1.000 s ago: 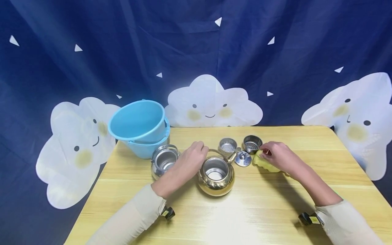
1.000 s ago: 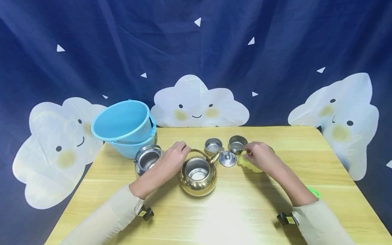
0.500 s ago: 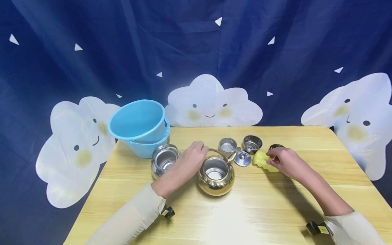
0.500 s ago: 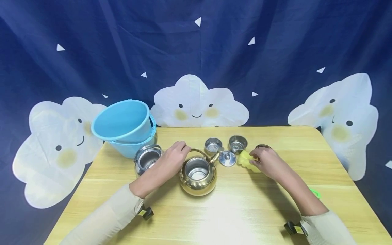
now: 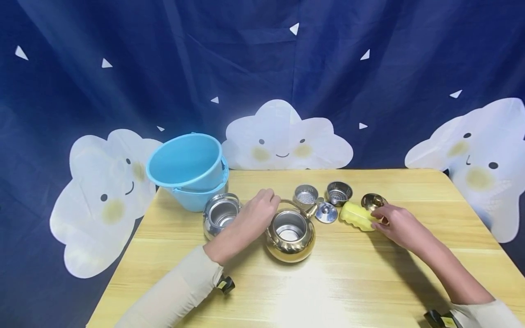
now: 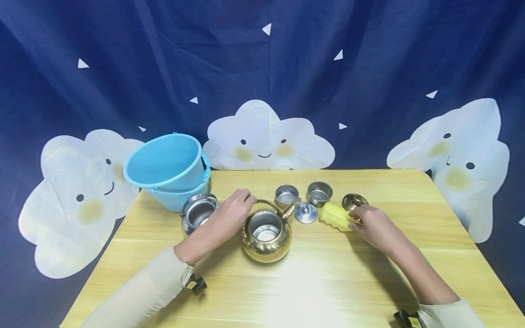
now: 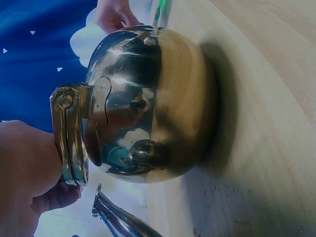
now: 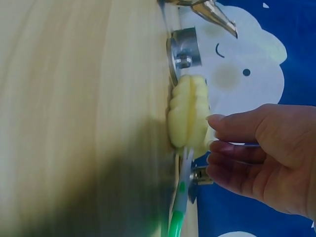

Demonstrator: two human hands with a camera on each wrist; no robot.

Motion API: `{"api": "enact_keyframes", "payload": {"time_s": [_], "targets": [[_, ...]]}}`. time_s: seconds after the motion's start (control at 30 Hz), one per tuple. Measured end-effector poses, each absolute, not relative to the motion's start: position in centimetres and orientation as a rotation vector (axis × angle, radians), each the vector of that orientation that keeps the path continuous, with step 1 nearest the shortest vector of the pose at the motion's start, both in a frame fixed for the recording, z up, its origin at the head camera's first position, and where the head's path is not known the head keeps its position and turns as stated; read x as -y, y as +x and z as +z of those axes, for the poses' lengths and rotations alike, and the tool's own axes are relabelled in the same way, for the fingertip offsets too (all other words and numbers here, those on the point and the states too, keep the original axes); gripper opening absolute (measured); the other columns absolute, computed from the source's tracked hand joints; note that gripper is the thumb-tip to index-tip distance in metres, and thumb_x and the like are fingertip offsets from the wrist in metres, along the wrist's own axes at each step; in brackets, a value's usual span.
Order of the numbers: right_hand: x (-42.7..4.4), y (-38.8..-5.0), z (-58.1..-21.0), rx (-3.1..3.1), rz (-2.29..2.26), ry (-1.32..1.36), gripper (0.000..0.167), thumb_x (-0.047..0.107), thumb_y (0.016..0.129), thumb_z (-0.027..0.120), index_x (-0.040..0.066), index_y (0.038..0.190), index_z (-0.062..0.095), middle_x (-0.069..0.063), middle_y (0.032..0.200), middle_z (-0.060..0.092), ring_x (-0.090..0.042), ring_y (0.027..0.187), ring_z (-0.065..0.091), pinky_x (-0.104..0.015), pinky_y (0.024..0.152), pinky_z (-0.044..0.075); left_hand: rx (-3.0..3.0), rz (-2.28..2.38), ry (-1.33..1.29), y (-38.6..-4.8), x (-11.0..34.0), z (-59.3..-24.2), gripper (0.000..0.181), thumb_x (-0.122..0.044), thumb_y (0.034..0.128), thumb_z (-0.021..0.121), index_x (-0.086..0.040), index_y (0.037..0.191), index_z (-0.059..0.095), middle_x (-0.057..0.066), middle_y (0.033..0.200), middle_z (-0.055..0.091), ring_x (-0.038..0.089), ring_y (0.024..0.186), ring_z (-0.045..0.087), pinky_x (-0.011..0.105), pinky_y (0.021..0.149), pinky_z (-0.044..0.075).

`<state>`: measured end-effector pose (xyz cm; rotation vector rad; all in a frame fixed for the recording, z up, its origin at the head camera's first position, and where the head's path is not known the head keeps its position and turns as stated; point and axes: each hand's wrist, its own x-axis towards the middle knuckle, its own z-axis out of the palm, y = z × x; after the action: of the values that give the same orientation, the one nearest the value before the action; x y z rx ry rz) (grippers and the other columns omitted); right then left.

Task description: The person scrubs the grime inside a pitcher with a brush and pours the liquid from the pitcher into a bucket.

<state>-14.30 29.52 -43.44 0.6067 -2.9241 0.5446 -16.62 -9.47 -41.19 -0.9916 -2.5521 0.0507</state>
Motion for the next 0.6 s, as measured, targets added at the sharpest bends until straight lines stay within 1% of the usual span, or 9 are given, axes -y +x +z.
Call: {"api": "enact_keyframes", "payload": {"time_s": [0.13, 0.3, 0.43, 0.5, 0.6], "targets": [[-30.4, -14.0, -43.8, 2.95, 0.561, 0.591, 0.025, 0.005, 0.082, 0.083, -0.003, 0.103, 0.074, -0.016, 0.092, 0.075, -0.024, 0.075, 0.072, -0.04, 0.067, 0.063, 2.546, 0.055, -0.993, -16.6, 9.5, -41.1, 0.016, 0.003, 0.0967, 0.062, 0.0, 0.111, 0.069, 0.008, 0.096, 0.064, 0.017, 0.087, 0.062, 0.017, 0.069, 0.059], [-31.2, -13.8, -44.2, 2.972, 0.515, 0.57, 0.027, 0.01, 0.082, 0.084, -0.003, 0.103, 0.073, -0.01, 0.088, 0.075, -0.025, 0.077, 0.071, -0.043, 0.07, 0.061, 2.54, 0.032, -0.994, -16.7, 9.5, -41.1, 0.015, 0.003, 0.097, 0.062, 0.0, 0.11, 0.068, 0.008, 0.095, 0.064, 0.017, 0.086, 0.062, 0.017, 0.068, 0.059], [-31.9, -13.5, -44.6, 3.0, 0.509, 0.552, 0.026, 0.01, 0.083, 0.083, -0.003, 0.103, 0.073, -0.01, 0.087, 0.075, -0.027, 0.078, 0.072, -0.045, 0.071, 0.061, 2.538, 0.031, -0.994, -16.7, 9.5, -41.2, 0.014, 0.002, 0.0972, 0.062, 0.0, 0.109, 0.068, 0.007, 0.095, 0.064, 0.017, 0.085, 0.061, 0.017, 0.067, 0.059], [-32.3, -13.4, -44.8, 3.016, 0.514, 0.547, 0.026, 0.01, 0.082, 0.083, -0.004, 0.102, 0.073, -0.01, 0.087, 0.075, -0.027, 0.078, 0.071, -0.044, 0.07, 0.061, 2.542, 0.032, -0.995, -16.7, 9.5, -41.1, 0.014, 0.002, 0.0971, 0.061, -0.001, 0.109, 0.068, 0.007, 0.095, 0.064, 0.017, 0.085, 0.061, 0.017, 0.067, 0.059], [-32.9, -13.3, -45.0, 3.053, 0.499, 0.525, 0.024, 0.01, 0.082, 0.084, -0.003, 0.099, 0.074, -0.007, 0.085, 0.074, -0.021, 0.075, 0.068, -0.038, 0.065, 0.058, 2.549, 0.031, -0.996, -16.7, 9.5, -41.1, 0.015, 0.003, 0.0972, 0.061, 0.0, 0.11, 0.068, 0.007, 0.095, 0.064, 0.017, 0.085, 0.061, 0.017, 0.068, 0.059]]}}
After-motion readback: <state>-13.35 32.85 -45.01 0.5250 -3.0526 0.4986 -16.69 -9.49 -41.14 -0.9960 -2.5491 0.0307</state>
